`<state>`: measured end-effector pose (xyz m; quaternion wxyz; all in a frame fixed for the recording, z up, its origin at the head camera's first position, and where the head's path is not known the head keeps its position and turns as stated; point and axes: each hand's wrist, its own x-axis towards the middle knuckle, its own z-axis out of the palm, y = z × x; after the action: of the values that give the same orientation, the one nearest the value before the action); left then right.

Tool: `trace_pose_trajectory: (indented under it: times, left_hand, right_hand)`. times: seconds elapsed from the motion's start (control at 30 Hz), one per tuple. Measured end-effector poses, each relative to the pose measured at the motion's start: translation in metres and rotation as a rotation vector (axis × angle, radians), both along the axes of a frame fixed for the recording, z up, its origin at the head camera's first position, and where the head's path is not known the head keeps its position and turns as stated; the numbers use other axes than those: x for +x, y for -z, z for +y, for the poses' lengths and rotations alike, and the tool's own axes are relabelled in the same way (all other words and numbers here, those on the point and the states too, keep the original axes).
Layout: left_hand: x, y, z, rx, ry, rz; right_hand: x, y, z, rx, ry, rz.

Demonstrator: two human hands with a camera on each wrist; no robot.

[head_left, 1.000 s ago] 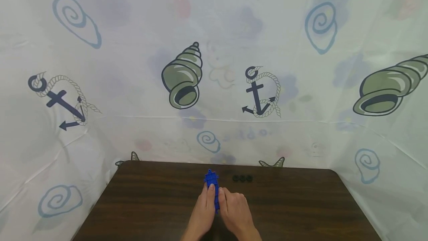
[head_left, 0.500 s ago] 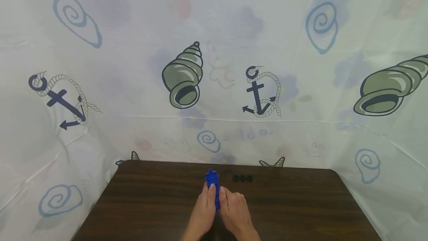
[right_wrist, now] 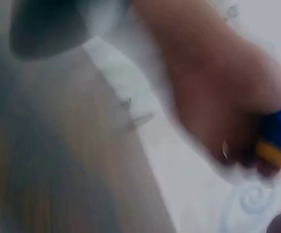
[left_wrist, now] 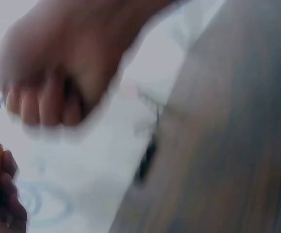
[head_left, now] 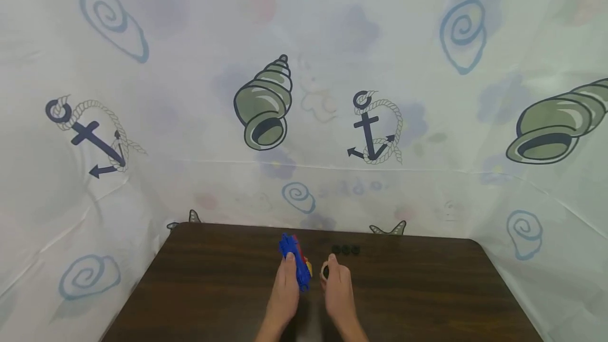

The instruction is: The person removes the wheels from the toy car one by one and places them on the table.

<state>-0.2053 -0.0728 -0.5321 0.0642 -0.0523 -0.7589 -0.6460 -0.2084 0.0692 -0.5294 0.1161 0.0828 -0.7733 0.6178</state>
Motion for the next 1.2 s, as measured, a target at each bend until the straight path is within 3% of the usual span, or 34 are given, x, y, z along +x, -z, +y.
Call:
trace_pose_trajectory:
  times: [0.07, 0.13, 0.3, 0.47, 0.57, 0.73, 1.0, 1.2]
  left_hand:
    - [-0.003, -0.002, -0.007, 0.054, -0.014, -0.035]
    - [-0.005, -0.003, -0.013, 0.075, -0.019, -0.042]
    - [-0.005, -0.006, -0.022, 0.118, 0.034, -0.063]
    - [-0.005, -0.007, -0.024, 0.116, 0.168, -0.056]
    - [-0.006, -0.006, -0.025, 0.04, 0.218, -0.047]
    - [-0.007, -0.006, -0.026, -0.072, 0.21, -0.055]
    - [-0.005, -0.013, -0.031, -0.039, 0.184, -0.077]
    - [-0.004, -0.016, -0.034, -0.062, 0.242, -0.133]
  right_hand:
    - [-0.002, -0.006, 0.005, -0.183, 0.002, -0.149]
    - [-0.006, -0.009, 0.011, -0.236, -0.015, -0.177]
    - [-0.017, -0.008, 0.026, -0.232, -0.054, -0.171]
    - [-0.028, -0.001, 0.045, -0.13, 0.053, -0.173]
    - [-0.033, -0.001, 0.06, -0.052, 0.125, -0.178]
    - [-0.043, 0.002, 0.088, 0.026, 0.142, -0.16]
    - [-0.068, 0.015, 0.126, 0.229, 0.159, -0.135]
    - [-0.087, 0.022, 0.144, 0.446, 0.154, -0.163]
